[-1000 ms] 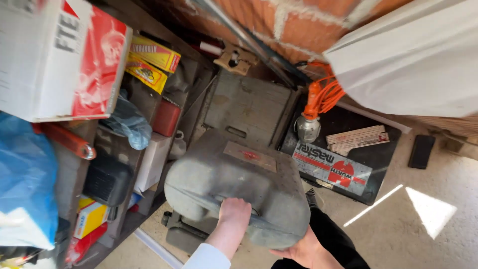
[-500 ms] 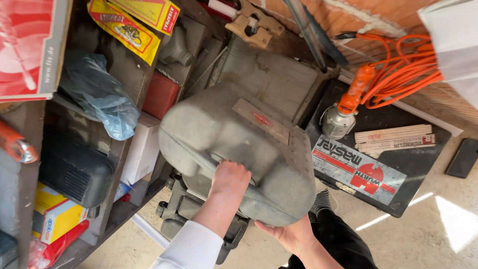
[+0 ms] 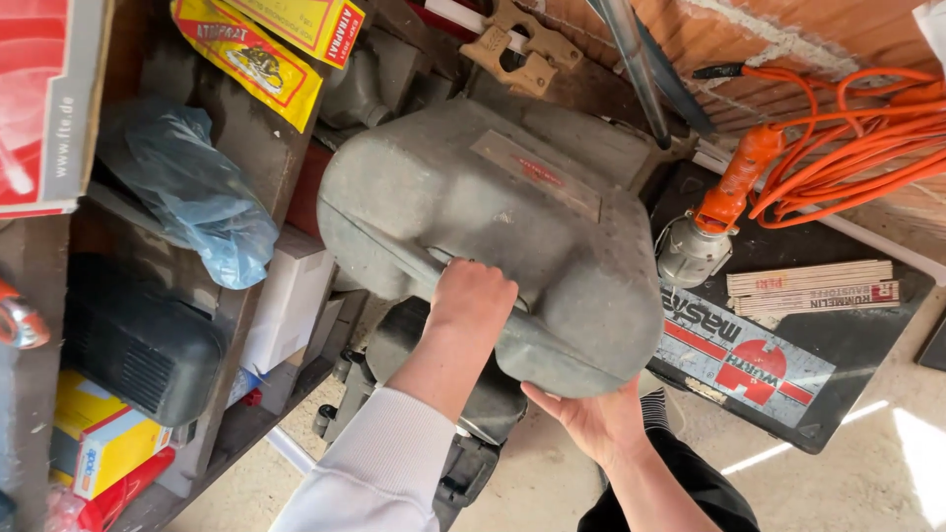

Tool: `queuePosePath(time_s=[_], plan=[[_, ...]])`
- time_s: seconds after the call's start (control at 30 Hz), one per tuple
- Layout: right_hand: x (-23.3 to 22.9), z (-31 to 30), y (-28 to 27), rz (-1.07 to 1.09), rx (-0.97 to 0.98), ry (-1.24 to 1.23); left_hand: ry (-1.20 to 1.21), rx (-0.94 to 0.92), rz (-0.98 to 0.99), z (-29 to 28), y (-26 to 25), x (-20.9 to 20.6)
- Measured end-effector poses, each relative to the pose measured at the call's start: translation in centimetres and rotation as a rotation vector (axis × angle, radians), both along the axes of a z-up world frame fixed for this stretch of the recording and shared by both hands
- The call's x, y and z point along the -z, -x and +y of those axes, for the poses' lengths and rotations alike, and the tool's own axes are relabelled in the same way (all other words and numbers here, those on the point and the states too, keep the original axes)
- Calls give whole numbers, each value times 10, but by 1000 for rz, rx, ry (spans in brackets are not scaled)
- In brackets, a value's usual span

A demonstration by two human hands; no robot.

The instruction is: The person kneels on the floor and coils the power cord of a router, places the cord into its molded tool case, and arranges a wrench and other items in the lid. They close and latch the case, carry it to a storage shelf, then open a red bit case and sort drill bits and driver bits into their slots.

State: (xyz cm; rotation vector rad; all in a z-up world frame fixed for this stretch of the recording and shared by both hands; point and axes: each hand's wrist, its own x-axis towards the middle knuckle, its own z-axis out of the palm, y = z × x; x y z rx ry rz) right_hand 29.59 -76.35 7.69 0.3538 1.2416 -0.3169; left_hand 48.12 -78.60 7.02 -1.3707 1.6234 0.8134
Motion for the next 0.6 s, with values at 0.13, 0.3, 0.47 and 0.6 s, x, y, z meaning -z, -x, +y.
queuePosePath(time_s=[0.13,0.3,0.47,0.6], plan=[[19,-5,5,-40,46,66,31,12,5,-14,1,14],[32,-15,1,-51,36,115,43,6,20,-17,-7,32],[82,1,16,-443,191,389,114,-47,53,-2,-17,61],[55,-14,-9,-24,20,150,171,5,44,14,-16,77]])
